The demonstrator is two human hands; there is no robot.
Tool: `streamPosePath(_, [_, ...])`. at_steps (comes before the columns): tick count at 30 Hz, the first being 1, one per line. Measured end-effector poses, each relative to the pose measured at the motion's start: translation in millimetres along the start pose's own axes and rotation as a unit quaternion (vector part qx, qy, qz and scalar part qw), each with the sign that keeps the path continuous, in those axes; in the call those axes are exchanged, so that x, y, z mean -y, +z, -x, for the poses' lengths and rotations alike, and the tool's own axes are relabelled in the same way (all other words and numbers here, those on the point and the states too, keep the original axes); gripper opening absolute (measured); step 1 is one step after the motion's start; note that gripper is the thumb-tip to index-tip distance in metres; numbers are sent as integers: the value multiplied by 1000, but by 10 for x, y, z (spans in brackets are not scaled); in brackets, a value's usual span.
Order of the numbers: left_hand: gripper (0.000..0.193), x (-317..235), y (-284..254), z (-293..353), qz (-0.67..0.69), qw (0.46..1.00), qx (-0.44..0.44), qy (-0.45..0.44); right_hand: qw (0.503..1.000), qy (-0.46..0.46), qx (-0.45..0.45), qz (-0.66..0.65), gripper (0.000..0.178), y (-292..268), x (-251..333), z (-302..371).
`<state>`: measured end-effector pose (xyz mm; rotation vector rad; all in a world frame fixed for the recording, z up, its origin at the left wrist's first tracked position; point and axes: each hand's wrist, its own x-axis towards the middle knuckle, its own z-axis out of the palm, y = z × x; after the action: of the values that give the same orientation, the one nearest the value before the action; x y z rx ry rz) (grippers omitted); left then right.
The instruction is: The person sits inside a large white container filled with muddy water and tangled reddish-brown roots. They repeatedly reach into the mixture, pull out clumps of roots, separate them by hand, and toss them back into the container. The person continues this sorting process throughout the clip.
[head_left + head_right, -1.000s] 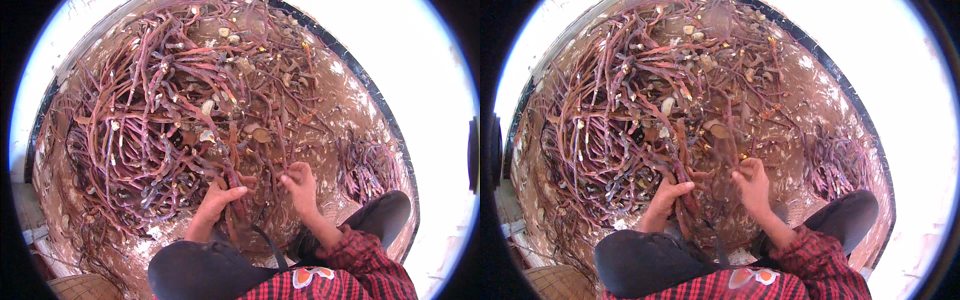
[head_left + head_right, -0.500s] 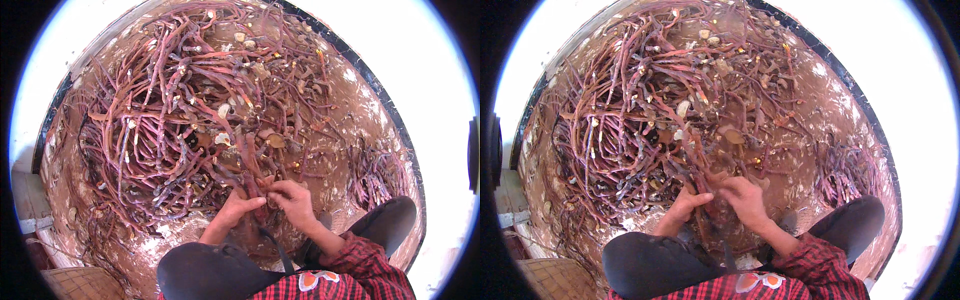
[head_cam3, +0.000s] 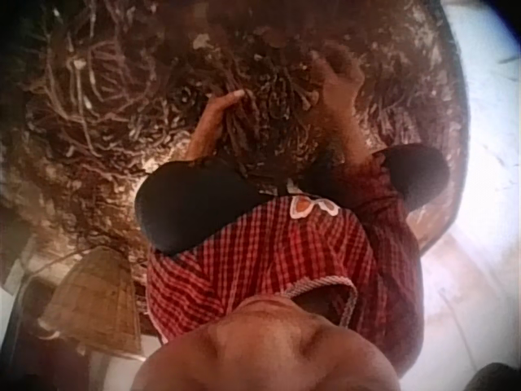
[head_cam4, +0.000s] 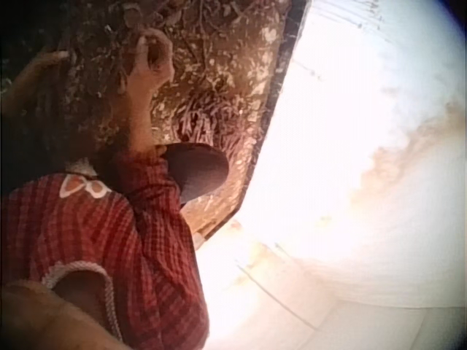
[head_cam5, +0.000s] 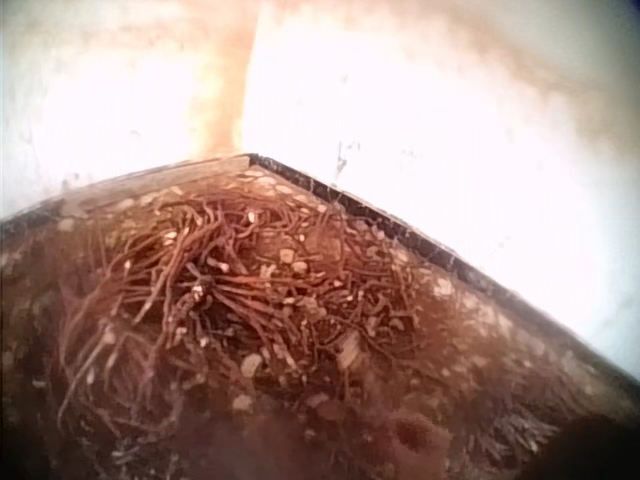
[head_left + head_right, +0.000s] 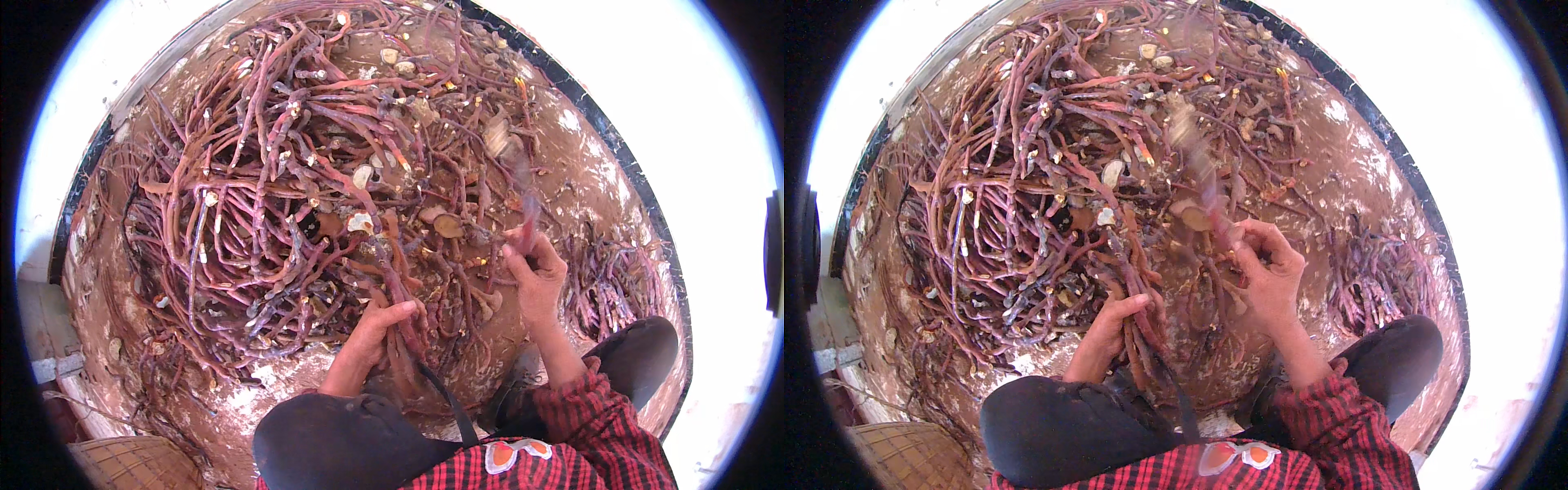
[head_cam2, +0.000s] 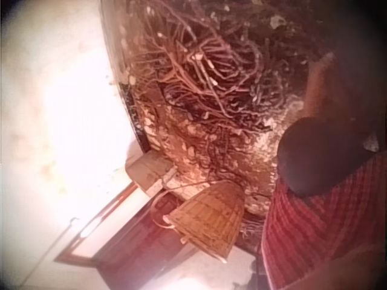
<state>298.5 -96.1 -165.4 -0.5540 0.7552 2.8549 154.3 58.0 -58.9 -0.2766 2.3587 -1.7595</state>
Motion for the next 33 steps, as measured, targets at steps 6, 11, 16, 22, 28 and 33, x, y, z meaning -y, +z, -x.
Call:
streamPosePath(6, [44, 19, 129, -55, 33, 999, -16, -33, 961, 73, 266, 22, 20, -111, -131, -185])
streamPosePath(11, [51, 99, 16, -94, -58, 997, 8, -52, 937, -61, 311, 145, 26, 362, -297, 46])
streamPosePath(16, [55, 209, 81, -108, -84, 996, 12, 15, 946, 1, 296, 135, 26, 444, -376, 170])
streamPosePath(22, [27, 20, 180, -24, -114, 986, -120, 13, 975, 9, 194, 109, 19, 263, -479, -55])
streamPosePath(28, [33, 40, 53, -12, -142, 979, -110, 100, 895, 8, 146, 422, 28, -54, -1301, -49])
streamPosePath(33, [38, 32, 45, -25, -157, 978, -112, 77, 882, -31, 153, 445, 32, -105, -1607, 86])
